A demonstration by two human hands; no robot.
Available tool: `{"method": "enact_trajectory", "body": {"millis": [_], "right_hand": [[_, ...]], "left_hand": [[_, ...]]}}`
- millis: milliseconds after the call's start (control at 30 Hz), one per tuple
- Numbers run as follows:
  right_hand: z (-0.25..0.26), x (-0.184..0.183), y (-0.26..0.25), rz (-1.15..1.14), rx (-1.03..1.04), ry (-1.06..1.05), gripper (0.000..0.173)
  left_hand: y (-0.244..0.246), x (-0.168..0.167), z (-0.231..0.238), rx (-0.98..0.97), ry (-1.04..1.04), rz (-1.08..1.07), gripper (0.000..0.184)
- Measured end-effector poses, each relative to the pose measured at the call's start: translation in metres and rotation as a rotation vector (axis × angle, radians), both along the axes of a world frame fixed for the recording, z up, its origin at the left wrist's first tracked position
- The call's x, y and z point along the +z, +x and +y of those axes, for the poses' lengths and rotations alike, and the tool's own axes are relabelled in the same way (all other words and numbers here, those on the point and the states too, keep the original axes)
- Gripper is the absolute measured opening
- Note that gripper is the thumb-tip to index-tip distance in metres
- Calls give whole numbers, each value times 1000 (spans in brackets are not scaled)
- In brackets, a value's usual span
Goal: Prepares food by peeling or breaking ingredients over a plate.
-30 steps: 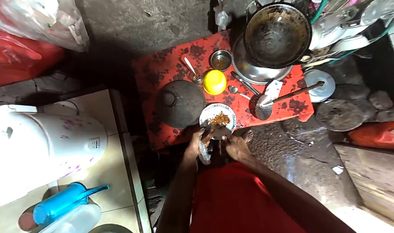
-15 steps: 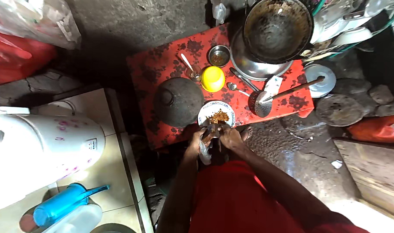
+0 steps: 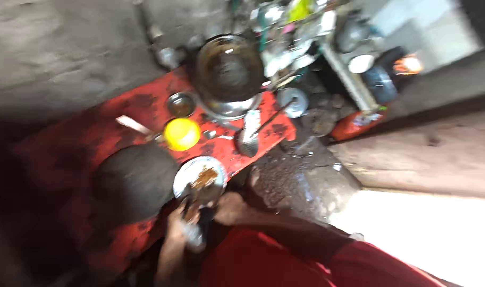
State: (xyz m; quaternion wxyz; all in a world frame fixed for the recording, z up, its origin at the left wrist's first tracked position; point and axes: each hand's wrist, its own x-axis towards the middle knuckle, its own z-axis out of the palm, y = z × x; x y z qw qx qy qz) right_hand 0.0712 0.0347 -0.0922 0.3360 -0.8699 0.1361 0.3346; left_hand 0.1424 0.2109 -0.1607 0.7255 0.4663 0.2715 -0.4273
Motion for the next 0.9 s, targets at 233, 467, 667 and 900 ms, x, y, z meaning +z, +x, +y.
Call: {"method": "enact_trajectory", "body": {"millis": [233,467,667,900], "right_hand": [[-11,-16,18,43,-105,26,41],[-2,-36,31,22,-85,13,44],[-4,-11,12,6,-23,59,37],[-3,-13,29,-81,-42,37,38]], "left_hand": [[-2,-6,-2,-24,-39,-14,42],[-1,-17,0,-43,-64,-3,47],[-2,-17,-1,15,-45,33,46],[0,-16,2,39,-87,25,44]]}}
